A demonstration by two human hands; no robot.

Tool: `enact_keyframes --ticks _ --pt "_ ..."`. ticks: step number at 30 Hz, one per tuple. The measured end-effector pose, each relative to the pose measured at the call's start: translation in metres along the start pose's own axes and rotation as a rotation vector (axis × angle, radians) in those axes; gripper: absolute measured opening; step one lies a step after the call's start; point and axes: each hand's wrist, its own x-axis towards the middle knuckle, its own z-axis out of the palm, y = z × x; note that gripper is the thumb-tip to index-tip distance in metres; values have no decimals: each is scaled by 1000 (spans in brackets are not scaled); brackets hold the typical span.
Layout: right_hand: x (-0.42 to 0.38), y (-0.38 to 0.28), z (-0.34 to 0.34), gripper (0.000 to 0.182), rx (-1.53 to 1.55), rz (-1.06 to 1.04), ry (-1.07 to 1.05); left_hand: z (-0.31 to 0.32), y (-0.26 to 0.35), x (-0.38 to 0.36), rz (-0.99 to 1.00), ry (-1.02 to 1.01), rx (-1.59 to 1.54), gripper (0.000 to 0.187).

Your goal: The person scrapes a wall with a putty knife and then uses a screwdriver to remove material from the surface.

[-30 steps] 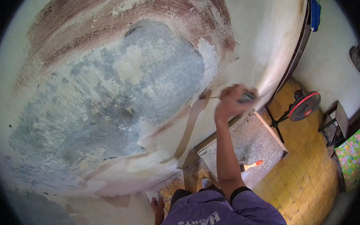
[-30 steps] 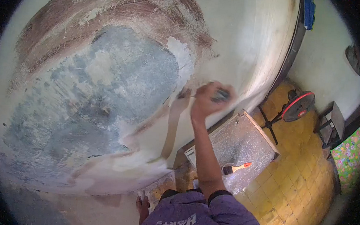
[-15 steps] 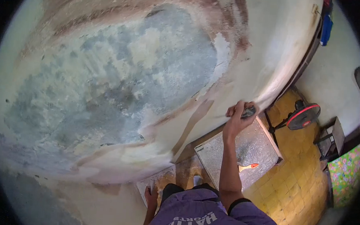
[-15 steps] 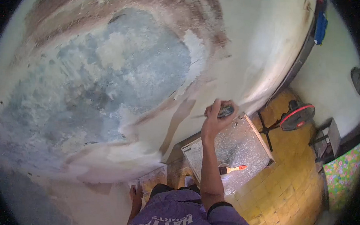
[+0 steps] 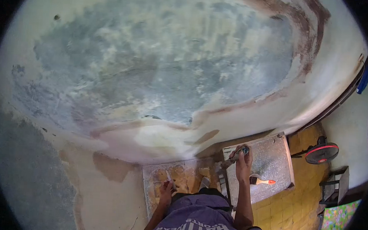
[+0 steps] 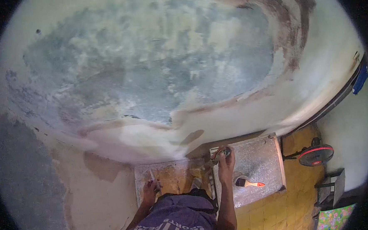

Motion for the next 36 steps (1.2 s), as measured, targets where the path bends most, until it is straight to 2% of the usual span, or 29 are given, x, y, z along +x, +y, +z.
enact_keyframes --ticks 1,3,5,7,9,10,12,15,16,19,21,23,25,28,31,34,36 --pt "-9 2 5 25 -90 16 -39 -3 3 -5 22 -19 10 20" --pt "-26 6 15 24 -268 41 -101 -36 -31 -12 276 -23 479 21" --pt "-43 11 32 30 -385 44 -189 -47 -38 -20 251 -38 518 20" --pt "-59 12 54 36 -518 49 -263 -41 -16 -50 -75 -69 143 18" --pt "-74 2 80 40 -750 143 -446 -58 -24 -62 -152 -84 68 16" --pt "-83 8 87 39 -789 66 -537 -61 -22 -69 -191 -91 32 15" --pt "-98 31 100 37 -859 -95 -712 -58 -13 -81 -149 -72 -5 14" --pt "-126 31 126 34 -753 12 -722 -66 -20 -78 -273 49 -305 15" --pt "-136 34 129 35 -862 106 -714 -70 -23 -77 -352 112 -445 16" --pt "-158 33 127 35 -846 234 -751 -82 -27 -78 -355 127 -330 19" --pt "-171 35 118 34 -824 129 -699 -105 -56 -74 -51 13 -40 19" --pt "-178 38 105 36 -850 53 -591 -108 -60 -67 -46 5 -4 16" --pt "-184 36 95 39 -907 24 -426 -100 -38 -67 -359 124 -196 15" --pt "-173 15 92 27 -821 -109 -296 -107 -41 -66 -265 167 -179 13" --pt "-144 17 65 35 -1071 -57 -364 -124 -47 -56 -295 110 -323 37" --pt "-97 3 54 39 -1014 -408 -283 -152 -87 -36 151 23 259 32" --pt "-56 -10 47 40 -980 -483 -346 -166 -107 -14 432 49 525 39"
